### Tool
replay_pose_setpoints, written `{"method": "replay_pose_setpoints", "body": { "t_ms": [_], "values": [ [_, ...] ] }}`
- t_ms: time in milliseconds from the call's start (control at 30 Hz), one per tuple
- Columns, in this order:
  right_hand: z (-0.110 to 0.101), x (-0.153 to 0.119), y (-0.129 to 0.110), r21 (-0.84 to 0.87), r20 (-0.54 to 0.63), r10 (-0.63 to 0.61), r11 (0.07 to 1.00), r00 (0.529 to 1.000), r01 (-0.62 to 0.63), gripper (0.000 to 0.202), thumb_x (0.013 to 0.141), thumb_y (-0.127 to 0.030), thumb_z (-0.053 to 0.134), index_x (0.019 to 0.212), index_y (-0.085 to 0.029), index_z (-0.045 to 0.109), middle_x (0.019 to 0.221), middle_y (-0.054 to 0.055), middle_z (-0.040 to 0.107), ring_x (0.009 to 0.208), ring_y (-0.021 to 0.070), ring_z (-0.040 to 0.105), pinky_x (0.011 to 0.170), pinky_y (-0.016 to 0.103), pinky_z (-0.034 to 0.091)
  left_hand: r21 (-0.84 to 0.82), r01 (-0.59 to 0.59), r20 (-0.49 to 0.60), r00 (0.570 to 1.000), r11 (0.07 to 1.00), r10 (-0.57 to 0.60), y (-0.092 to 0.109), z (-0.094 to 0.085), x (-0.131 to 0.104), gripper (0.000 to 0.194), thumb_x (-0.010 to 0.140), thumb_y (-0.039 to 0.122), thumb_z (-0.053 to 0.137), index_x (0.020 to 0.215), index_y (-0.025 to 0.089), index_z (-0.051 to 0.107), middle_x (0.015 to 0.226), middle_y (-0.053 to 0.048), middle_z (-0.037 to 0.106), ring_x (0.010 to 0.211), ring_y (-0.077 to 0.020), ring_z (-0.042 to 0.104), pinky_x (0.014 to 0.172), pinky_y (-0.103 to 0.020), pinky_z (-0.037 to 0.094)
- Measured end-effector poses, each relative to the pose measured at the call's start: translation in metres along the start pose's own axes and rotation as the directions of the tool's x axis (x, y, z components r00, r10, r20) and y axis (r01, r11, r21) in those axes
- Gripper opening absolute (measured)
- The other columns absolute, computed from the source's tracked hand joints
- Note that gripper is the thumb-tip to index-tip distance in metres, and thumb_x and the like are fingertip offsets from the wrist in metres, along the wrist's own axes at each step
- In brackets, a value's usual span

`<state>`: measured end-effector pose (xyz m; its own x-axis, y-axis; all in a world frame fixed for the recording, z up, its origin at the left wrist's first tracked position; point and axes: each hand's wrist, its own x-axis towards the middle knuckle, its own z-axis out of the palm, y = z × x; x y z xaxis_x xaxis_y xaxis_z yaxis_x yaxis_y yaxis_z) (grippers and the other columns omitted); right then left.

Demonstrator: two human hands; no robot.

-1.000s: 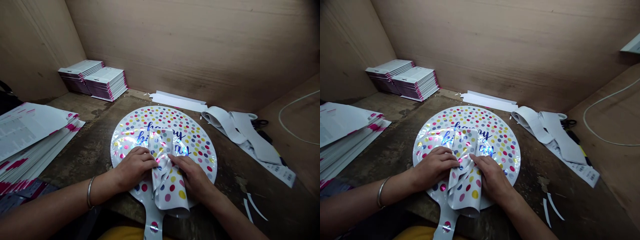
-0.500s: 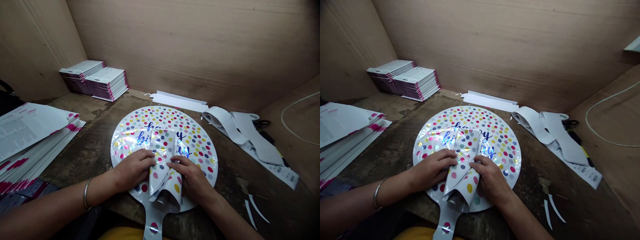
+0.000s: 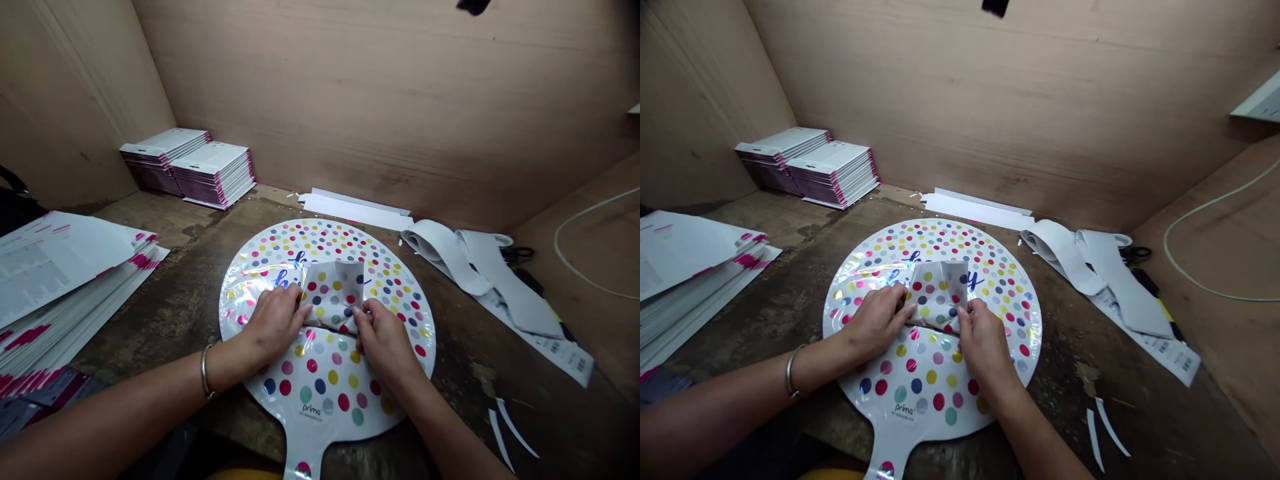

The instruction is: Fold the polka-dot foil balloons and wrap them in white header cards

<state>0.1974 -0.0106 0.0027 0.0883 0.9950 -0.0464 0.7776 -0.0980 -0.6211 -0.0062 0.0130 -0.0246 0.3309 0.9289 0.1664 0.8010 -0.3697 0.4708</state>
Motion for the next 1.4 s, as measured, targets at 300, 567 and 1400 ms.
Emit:
{"method": "replay_pose_setpoints", "body": {
  "t_ms": [300, 567, 1400],
  "values": [
    [0.003, 0.004, 0.002, -0.17, -0.091, -0.041, 0.985, 0.995, 0.025, 0.028, 0.083, -0.04, 0.05, 0.062, -0.023, 0.053, 0.058, 0.001, 0.061, 0.054, 0.0169, 0.056, 0.049, 0.027, 0.039, -0.156, 0.043, -0.021, 0.999, 0.987, -0.046, 0.001, 0.003, 0.0, 0.019, 0.087, 0.023, 0.048, 0.104, 0.018, 0.041, 0.074, -0.001, 0.06, 0.073, -0.0214, 0.058, 0.069, -0.035, 0.043],
    [0.006, 0.012, 0.007, -0.329, -0.146, -0.142, 0.94, 0.979, 0.087, 0.015, 0.081, -0.033, 0.055, 0.072, -0.021, 0.058, 0.065, 0.005, 0.062, 0.057, 0.0212, 0.057, 0.049, 0.032, 0.042, 0.095, -0.04, 0.059, 0.998, 0.995, 0.034, 0.006, -0.003, 0.008, 0.016, 0.09, 0.024, 0.042, 0.094, 0.02, 0.057, 0.084, -0.007, 0.06, 0.078, -0.0244, 0.057, 0.068, -0.038, 0.045],
    [-0.036, -0.001, 0.028, 0.343, -0.049, -0.311, 0.887, 0.949, 0.309, 0.064, 0.084, -0.058, 0.044, 0.136, -0.02, 0.042, 0.119, 0.016, 0.061, 0.118, 0.0288, 0.052, 0.094, 0.049, 0.044, -0.885, 0.266, 0.294, 0.956, 0.382, 0.018, 0.033, -0.032, 0.006, 0.029, 0.092, 0.036, 0.042, 0.107, 0.016, 0.058, 0.094, -0.008, 0.069, 0.086, -0.0221, 0.066, 0.081, -0.04, 0.051]
  ]
}}
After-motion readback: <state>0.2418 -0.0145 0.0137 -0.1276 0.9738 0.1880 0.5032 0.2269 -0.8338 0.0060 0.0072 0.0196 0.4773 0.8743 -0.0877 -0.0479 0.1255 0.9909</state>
